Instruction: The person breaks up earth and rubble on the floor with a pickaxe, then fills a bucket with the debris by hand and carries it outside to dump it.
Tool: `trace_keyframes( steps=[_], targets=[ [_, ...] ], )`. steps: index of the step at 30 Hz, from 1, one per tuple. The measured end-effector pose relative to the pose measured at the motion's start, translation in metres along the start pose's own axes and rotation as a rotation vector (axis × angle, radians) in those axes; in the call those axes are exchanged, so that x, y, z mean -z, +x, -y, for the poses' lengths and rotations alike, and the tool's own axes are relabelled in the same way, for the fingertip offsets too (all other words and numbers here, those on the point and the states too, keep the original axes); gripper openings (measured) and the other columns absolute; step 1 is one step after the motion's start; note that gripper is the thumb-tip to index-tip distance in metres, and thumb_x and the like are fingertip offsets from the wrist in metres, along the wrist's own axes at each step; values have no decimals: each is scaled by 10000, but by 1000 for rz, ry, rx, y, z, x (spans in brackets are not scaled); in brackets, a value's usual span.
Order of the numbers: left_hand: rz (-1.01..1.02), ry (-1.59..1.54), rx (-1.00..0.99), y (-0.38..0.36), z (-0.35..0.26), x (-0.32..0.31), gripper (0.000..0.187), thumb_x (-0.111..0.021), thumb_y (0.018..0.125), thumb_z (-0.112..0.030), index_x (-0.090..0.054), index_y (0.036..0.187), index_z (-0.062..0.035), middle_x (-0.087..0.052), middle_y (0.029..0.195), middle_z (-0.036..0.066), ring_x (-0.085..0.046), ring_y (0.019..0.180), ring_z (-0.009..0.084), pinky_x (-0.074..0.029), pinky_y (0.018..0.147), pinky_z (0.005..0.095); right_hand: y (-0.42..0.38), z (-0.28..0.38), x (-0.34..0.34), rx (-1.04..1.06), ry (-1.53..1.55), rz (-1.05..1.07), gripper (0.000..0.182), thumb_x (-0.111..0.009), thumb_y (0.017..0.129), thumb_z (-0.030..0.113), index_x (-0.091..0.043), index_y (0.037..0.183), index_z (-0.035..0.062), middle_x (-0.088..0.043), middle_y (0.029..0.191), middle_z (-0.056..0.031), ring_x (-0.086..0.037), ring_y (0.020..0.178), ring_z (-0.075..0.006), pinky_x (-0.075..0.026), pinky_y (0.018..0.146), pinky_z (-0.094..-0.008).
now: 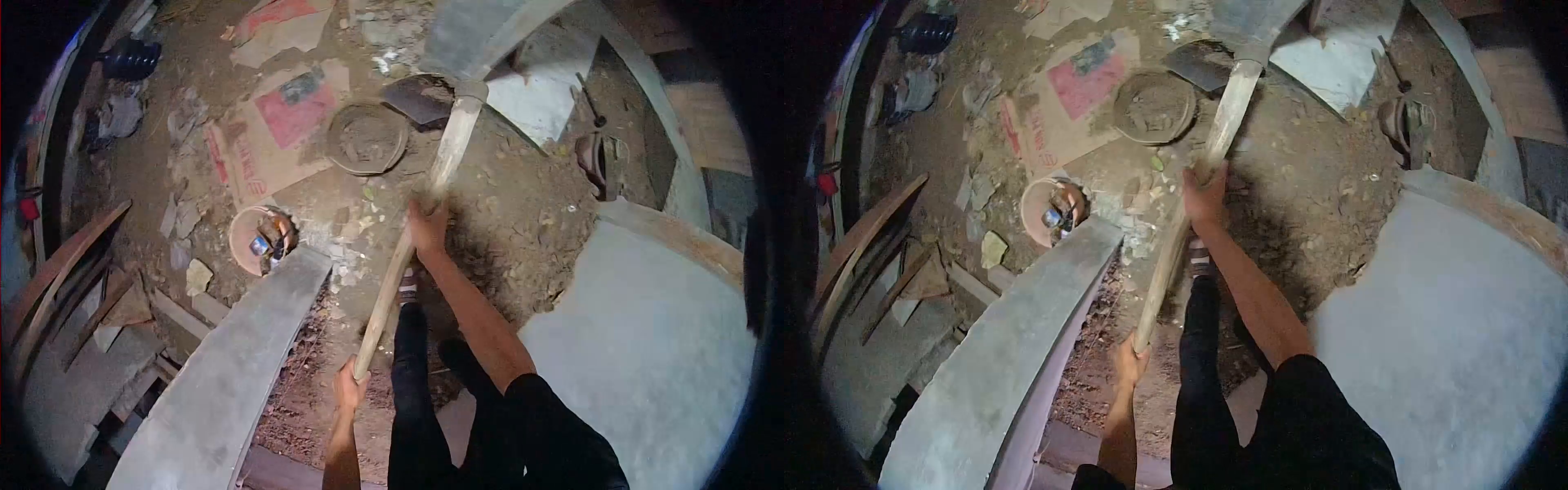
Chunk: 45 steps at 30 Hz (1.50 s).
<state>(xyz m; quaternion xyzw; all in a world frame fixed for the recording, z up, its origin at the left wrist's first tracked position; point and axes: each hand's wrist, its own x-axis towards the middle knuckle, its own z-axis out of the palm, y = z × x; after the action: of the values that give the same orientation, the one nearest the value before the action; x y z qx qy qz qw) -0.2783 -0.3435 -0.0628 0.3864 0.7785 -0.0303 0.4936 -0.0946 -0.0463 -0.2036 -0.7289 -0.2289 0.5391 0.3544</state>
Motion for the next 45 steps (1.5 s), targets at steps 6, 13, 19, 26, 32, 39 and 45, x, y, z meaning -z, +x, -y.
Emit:
trace_keyframes(
  steps=[6, 13, 19, 26, 32, 39, 45],
  targets=[
    [50, -3, -303, -13, -50, -76, 491, -730, 747, -210, -592, 1200, -80, -666, 909, 242, -640, 874, 437, -512, 742, 495, 29, 8, 151, 106, 81, -202, 626, -655, 877, 174, -328, 1384, 6, -550, 1111, -137, -522, 943, -211, -418, 797, -364],
    [337, -8, -376, -15, -155, -197, 532, -728, 751, -194, -586, 1236, -29, -657, 979, 271, -640, 929, 423, -518, 817, 440, 51, 12, 361, 260, -90, -522, 468, -667, 852, 115, -406, 1236, 55, -558, 891, -75, -557, 680, -153, -474, 567, -319],
    [408, -13, -437, 0, -172, -311, 435, -727, 757, -131, -600, 1163, -40, -668, 916, 250, -653, 893, 416, -521, 774, 436, 88, -74, 475, 130, -64, -522, 614, -693, 855, 157, -333, 1329, 8, -546, 1092, -146, -568, 919, -256, -471, 754, -365],
    [420, 403, -182, -65, -79, -298, 347, -694, 785, -136, -606, 1109, -52, -661, 879, 243, -647, 837, 435, -509, 701, 473, 4, -270, 437, -191, 92, -496, 804, -692, 825, 103, -217, 1460, -29, -522, 1275, -199, -541, 1121, -301, -460, 888, -380],
    [338, 297, -302, -58, -37, -324, 255, -619, 805, -61, -611, 1055, -12, -634, 818, 244, -635, 835, 436, -496, 707, 464, -40, -213, 428, -322, 406, -421, 689, -648, 864, 87, -284, 1447, 37, -538, 1138, -144, -603, 864, -190, -509, 531, -317],
    [287, 6, -389, 139, -79, -471, 234, -619, 866, -66, -616, 1096, -23, -636, 851, 129, -601, 773, 262, -493, 705, 388, 107, -154, 498, 222, 19, -763, 809, -677, 839, 134, -205, 1473, -38, -417, 1392, -225, -450, 1242, -299, -361, 1050, -363],
    [359, -182, -275, 172, -113, -551, 365, -649, 832, -5, -603, 1192, -34, -663, 979, 101, -632, 894, 228, -504, 778, 360, 167, -169, 512, 266, -124, -761, 825, -698, 815, 176, -239, 1461, -53, -414, 1414, -240, -454, 1265, -337, -323, 1079, -376]
  ],
)
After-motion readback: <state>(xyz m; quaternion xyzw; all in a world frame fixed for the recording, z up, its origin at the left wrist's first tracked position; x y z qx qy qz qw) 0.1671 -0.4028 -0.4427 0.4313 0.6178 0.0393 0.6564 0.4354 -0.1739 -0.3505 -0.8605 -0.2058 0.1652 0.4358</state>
